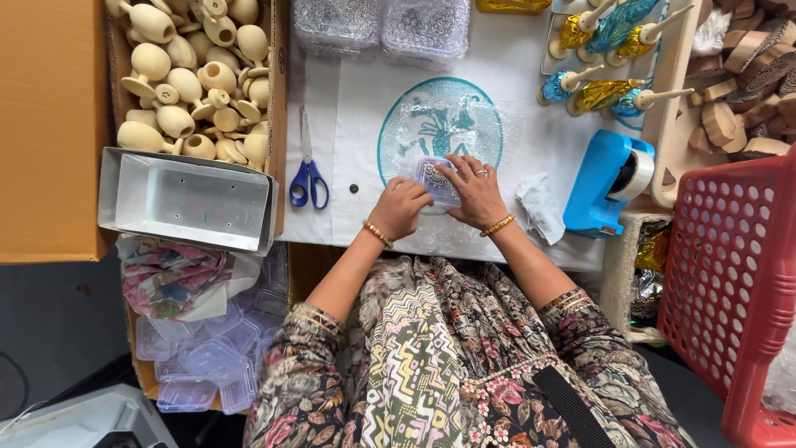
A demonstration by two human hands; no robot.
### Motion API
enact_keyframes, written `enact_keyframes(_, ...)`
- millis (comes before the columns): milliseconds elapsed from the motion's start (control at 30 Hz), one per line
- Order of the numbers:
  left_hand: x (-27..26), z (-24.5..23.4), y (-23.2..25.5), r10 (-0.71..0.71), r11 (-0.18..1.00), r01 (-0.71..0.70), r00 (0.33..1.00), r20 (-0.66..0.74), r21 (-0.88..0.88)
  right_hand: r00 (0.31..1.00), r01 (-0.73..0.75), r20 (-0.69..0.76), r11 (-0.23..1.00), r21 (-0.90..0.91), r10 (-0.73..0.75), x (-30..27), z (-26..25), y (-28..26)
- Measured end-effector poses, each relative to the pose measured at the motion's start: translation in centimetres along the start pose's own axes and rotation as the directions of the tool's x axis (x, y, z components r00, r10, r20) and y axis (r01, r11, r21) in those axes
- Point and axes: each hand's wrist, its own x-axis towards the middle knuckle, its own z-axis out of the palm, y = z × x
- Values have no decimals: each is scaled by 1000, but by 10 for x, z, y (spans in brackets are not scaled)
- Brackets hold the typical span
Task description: Cleaning wooden stamps and packing them along with other craft items into bags and boxes.
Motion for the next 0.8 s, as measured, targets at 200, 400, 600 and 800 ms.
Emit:
enact_keyframes(200,-19,-17,14,-222,975,222,942,-253,-28,1000,21,5,999,35,-21,2,-15,-10)
enact_keyframes(400,-20,-18,5,-465,878,457,885,-27,-144,1000,21,-20,956,292,-16,1,-11,-1)
enact_keyframes(600,-9,-3,-14,-436,886,398,891,-132,-238,978,-202,180,656,727,102,5,3,25)
enact_keyframes(800,-10,36,-40,-690,710,683,724,24,-172,823,-527,302,450,721,481,8,13,25)
